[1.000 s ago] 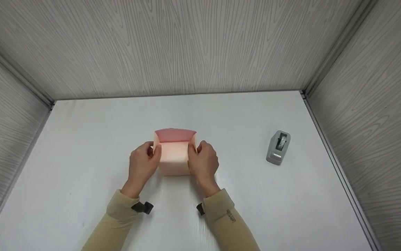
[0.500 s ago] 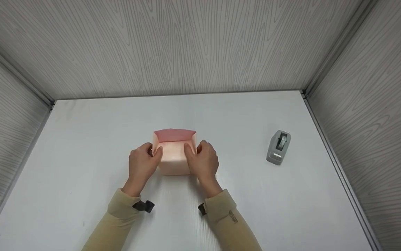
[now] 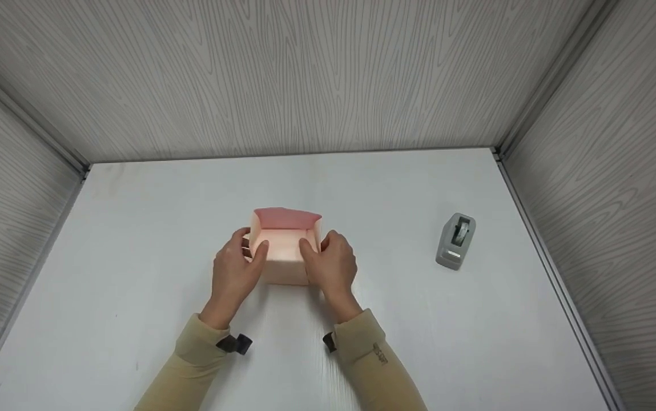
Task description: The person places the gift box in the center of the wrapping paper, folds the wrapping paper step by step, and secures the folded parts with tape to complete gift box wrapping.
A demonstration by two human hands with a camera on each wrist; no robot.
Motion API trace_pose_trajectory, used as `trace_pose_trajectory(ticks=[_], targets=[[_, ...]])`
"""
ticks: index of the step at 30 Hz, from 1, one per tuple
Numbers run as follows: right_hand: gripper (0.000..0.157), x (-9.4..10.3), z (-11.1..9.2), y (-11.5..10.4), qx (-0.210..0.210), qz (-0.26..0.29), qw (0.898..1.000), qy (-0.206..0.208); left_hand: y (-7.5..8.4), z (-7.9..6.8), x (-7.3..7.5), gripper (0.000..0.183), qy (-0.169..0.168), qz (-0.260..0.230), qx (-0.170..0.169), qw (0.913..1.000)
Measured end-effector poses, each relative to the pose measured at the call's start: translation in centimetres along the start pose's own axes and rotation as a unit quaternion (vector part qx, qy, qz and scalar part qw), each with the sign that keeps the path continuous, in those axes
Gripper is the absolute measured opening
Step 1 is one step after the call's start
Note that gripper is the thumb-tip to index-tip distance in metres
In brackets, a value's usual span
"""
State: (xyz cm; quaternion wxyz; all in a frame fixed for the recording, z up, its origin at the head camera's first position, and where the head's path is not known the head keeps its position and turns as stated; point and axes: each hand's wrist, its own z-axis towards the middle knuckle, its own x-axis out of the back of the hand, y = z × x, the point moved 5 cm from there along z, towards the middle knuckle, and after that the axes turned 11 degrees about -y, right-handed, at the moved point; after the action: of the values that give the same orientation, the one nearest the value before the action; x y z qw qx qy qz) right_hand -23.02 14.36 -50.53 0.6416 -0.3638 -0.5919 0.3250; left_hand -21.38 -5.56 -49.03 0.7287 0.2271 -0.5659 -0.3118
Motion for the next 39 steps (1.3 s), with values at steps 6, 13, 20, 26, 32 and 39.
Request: trace_pose_trajectory(ticks=[6,13,20,26,32,39], targets=[[0.046,0.0,0.0,-0.1,0.021,0.005,1.0,0.003,0.6,-1.3,-0.1,0.052,0.012,-0.001,-0.089,0.996],[0.046,0.1,0.2,-0.4,0.051,0.0,0.999,-0.005,0.8,-2.1,-1.0,0.037,-0.024,0.07,-0.157,0.9848],[0.044,0.1,0.6,-0.4,0.049,-0.022,0.998,-0.029,0.9,-1.7,-1.2,0.04,-0.043,0.105,-0.163,0.9802],[0.043,0.2,0.6,-0.5,0.067,-0.033,0.997,-0.038,1.0,-1.4,-1.3,0.044,-0.05,0.113,-0.166,0.9784],[0.04,0.6,0.6,-0.3,0.088,-0.028,0.993,-0.078,1.0,-1.5,-1.0,0.044,-0.064,0.124,-0.147,0.9793],[0.015,2.3,-0.5,-0.6,0.084,-0.037,0.994,-0.064,1.2,-1.4,-1.0,0.044,-0.069,0.132,-0.153,0.977]])
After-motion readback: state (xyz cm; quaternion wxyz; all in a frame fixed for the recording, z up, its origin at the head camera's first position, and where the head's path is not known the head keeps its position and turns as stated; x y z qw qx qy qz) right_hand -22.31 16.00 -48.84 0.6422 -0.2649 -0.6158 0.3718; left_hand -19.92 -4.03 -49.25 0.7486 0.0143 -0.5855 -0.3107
